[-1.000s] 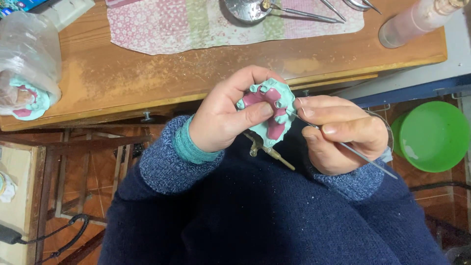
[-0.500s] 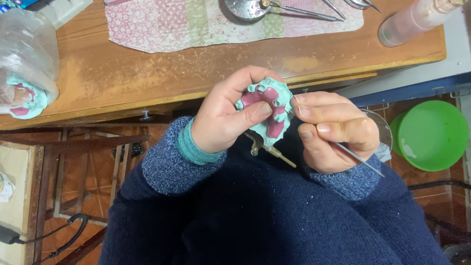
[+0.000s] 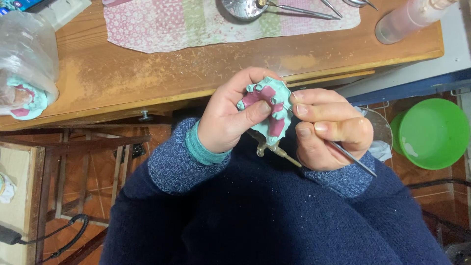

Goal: The recorder is using various tools to shape, refine, and apply wax or material to dental molds and prosthetics.

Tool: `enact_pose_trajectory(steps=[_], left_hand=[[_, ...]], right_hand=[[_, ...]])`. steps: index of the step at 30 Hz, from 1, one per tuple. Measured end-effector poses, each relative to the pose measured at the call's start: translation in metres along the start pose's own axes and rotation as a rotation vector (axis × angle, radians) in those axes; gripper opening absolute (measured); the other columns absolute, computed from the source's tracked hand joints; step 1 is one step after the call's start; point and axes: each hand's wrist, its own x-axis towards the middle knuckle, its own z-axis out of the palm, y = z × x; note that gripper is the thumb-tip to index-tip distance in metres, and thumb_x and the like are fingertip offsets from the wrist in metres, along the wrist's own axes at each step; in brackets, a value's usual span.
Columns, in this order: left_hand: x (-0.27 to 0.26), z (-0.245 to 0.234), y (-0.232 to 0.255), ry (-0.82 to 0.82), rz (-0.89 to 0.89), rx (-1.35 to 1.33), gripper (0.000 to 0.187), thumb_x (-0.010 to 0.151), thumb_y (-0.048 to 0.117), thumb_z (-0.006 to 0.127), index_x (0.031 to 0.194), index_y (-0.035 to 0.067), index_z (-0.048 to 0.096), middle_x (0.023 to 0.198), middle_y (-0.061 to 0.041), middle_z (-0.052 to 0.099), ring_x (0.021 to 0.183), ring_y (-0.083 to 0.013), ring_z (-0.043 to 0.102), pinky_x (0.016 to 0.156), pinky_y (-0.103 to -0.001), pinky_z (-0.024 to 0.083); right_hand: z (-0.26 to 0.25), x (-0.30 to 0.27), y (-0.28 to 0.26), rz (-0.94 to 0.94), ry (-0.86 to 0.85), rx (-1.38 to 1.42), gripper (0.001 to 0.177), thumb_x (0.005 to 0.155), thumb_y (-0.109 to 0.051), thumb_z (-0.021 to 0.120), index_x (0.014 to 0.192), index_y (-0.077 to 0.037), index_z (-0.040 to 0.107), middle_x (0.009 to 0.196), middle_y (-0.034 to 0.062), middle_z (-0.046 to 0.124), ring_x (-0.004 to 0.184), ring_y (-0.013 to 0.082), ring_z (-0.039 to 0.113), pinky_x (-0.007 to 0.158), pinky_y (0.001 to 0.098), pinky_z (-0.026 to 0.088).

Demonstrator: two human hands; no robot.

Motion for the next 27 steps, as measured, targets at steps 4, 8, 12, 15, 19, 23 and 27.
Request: enact_pose_trajectory(steps=[4,8,12,15,19,23,27], left_hand=[[0.0,0.001,-0.002,0.0,0.018,0.003,0.029,0.112,0.014,0.066,0.136,0.002,0.053,0.118,-0.004,0.065,0.107,-0.011,0.065,0.098,-0.028,0.055],[0.001,0.005,0.003,0.004,-0.003,-0.023,0.032,0.111,0.014,0.066,0.137,0.003,0.052,0.116,-0.005,0.065,0.105,-0.0122,0.066,0.096,-0.029,0.056],[-0.001,0.003,0.016,0.03,0.115,0.246,0.03,0.11,0.012,0.067,0.136,0.005,0.053,0.114,-0.006,0.067,0.102,-0.0148,0.07,0.093,-0.029,0.059],[-0.002,0.001,0.029,0.192,0.354,0.838,0.031,0.105,0.008,0.072,0.131,0.005,0.056,0.118,-0.007,0.067,0.109,-0.0158,0.069,0.097,-0.03,0.059],[-0.002,-0.001,0.05,0.282,0.532,1.231,0.039,0.097,0.004,0.077,0.132,0.006,0.057,0.121,-0.011,0.065,0.114,-0.0203,0.068,0.099,-0.033,0.058],[-0.002,-0.006,0.061,0.248,0.589,1.364,0.041,0.093,0.0,0.075,0.13,0.005,0.058,0.121,-0.013,0.067,0.117,-0.024,0.068,0.1,-0.035,0.058],[-0.003,-0.018,0.054,0.322,0.372,0.825,0.027,0.109,0.003,0.069,0.132,0.003,0.055,0.116,-0.007,0.071,0.107,-0.0143,0.073,0.098,-0.029,0.06]], right_hand=[[-0.002,0.0,-0.002,0.019,-0.021,-0.016,0.027,0.095,0.002,0.072,0.108,-0.01,0.051,0.11,0.0155,0.071,0.109,0.0351,0.073,0.093,0.0446,0.062],[0.003,-0.002,-0.003,0.03,0.02,0.011,0.026,0.095,0.002,0.071,0.108,-0.01,0.051,0.108,0.016,0.071,0.106,0.0347,0.073,0.093,0.0454,0.061],[0.006,0.005,0.009,0.004,0.235,0.2,0.024,0.095,-0.006,0.074,0.109,-0.01,0.055,0.106,0.0167,0.072,0.101,0.0325,0.076,0.09,0.0454,0.063],[-0.01,0.01,0.024,-0.196,0.204,0.096,0.022,0.091,-0.011,0.076,0.104,-0.007,0.059,0.103,0.02,0.064,0.095,0.0323,0.072,0.082,0.0415,0.062],[-0.002,0.01,0.019,-0.084,0.236,0.101,0.025,0.1,-0.025,0.069,0.11,-0.007,0.057,0.095,0.0155,0.069,0.089,0.0272,0.074,0.076,0.0408,0.065],[-0.002,0.008,0.015,0.07,0.092,0.024,0.036,0.11,-0.04,0.054,0.11,-0.004,0.055,0.099,0.0202,0.071,0.095,0.0314,0.073,0.086,0.0416,0.061],[-0.002,0.011,0.016,0.02,-0.004,-0.117,0.036,0.112,-0.04,0.05,0.105,-0.005,0.052,0.102,0.0195,0.073,0.104,0.0349,0.072,0.094,0.0454,0.058]])
